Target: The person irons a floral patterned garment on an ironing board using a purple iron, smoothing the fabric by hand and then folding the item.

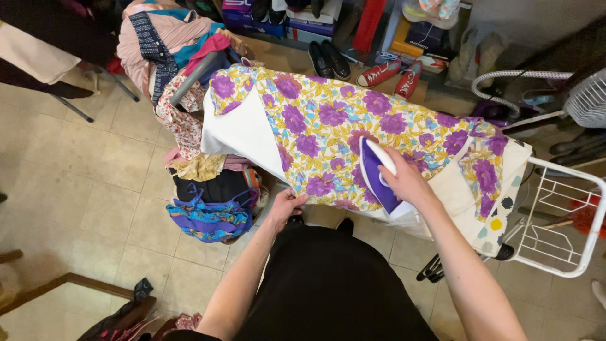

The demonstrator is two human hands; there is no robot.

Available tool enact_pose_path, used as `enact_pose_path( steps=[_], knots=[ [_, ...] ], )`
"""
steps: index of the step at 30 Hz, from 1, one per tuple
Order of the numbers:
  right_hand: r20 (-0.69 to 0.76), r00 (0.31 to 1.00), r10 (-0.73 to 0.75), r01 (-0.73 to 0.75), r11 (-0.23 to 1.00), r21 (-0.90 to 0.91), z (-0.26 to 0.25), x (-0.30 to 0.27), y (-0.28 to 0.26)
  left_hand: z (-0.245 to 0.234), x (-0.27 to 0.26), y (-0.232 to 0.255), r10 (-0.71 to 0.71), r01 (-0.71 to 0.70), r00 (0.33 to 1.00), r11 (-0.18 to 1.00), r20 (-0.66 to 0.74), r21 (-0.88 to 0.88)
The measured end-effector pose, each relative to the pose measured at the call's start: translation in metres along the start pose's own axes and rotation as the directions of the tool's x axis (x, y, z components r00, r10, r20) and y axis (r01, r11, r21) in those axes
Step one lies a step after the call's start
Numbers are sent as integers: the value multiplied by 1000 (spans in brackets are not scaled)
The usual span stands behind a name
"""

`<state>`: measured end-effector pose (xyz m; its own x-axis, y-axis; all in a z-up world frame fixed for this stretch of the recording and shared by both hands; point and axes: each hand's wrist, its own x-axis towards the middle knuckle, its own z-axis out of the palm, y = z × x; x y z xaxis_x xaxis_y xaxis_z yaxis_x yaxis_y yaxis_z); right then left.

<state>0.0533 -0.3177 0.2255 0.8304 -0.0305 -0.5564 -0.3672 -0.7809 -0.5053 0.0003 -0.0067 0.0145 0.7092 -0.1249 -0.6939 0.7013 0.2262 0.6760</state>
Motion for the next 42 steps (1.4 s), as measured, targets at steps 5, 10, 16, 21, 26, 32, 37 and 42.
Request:
enact_pose_path(
  steps=[5,10,16,21,26,32,37,42],
  knots=[
    [-9,1000,-20,20,1000,-24,6,-1,-4,1,-4,-2,4,-4,1000,1000,-10,-11],
    [69,995,-70,73,997,-39,13,5,1,2,-5,0,16,-17,999,1000,-31,-26],
    [51,997,-64,66,997,-49,24,7,-10,8,-18,24,157,-146,980,984,-124,100],
    [81,995,-50,55,997,-60,28,12,-12,-16,20,13,203,-144,936,966,-288,213],
    [-5,1000,5,-5,1000,-24,26,-1,-38,-27,37,20,232,-112,916,931,-327,346],
    [172,971,-163,181,979,-92,22,-8,-53,-31,44,11,267,-213,915,957,-302,199],
    [183,971,-152,176,977,-122,25,-10,-67,-34,36,18,264,-233,923,963,-281,137],
    [263,949,-176,221,963,-155,30,-6,-75,-37,35,23,264,-227,923,961,-279,160]
  ],
)
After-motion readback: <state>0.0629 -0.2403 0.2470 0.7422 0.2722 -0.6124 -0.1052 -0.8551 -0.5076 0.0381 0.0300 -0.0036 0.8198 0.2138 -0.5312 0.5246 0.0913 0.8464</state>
